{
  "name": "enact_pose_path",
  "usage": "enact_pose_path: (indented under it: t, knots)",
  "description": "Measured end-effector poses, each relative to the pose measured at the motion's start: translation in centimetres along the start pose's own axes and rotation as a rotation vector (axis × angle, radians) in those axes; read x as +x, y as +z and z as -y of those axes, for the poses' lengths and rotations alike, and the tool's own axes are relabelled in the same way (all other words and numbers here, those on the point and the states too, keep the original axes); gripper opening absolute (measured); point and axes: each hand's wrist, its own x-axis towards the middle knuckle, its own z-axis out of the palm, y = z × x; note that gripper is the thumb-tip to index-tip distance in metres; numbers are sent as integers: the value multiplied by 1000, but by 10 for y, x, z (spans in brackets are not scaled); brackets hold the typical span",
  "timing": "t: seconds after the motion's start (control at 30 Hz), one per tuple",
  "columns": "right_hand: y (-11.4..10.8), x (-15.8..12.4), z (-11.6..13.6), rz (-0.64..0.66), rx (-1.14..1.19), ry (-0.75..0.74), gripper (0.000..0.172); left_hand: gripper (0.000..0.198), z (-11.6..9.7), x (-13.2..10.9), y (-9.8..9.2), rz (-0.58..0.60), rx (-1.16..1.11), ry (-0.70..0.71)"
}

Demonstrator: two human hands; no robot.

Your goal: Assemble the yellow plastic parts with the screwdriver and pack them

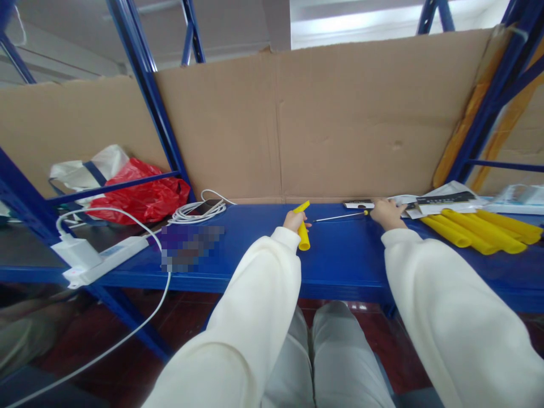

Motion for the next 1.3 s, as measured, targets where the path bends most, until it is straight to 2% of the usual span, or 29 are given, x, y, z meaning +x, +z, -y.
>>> enact_pose_path:
  t: [0.13,0.3,0.4,0.5,0.7,0.87,0.97,1.13,1.3]
  knots:
    - [7,2,-20,35,14,78,59,36,2,4,-1,52,-18,-15]
    - [8,0,-23,-11,7,82,58,19,4,8,-4,202,-125,-83]
    - [5,-3,-24,-26,-5,71,56,15,4,11,-7,290,-178,-139]
    - [1,-7,-26,-32,-3,60,53,15,4,15,-10,314,-214,-171]
    - [-6,-15,-19,89,9,17,54,16,6,21,-13,281,-257,-165]
    - [-11,-23,-12,84,-47,-28,52,15,5,22,-15,251,-256,-183]
    - [-13,-26,-12,43,-61,-53,45,16,4,22,-15,198,-235,-177]
    - [-14,-29,-13,-52,46,-102,54,19,5,22,-13,115,-129,-87]
    - [-15,-32,-11,-157,86,-130,54,21,5,22,-13,15,60,1]
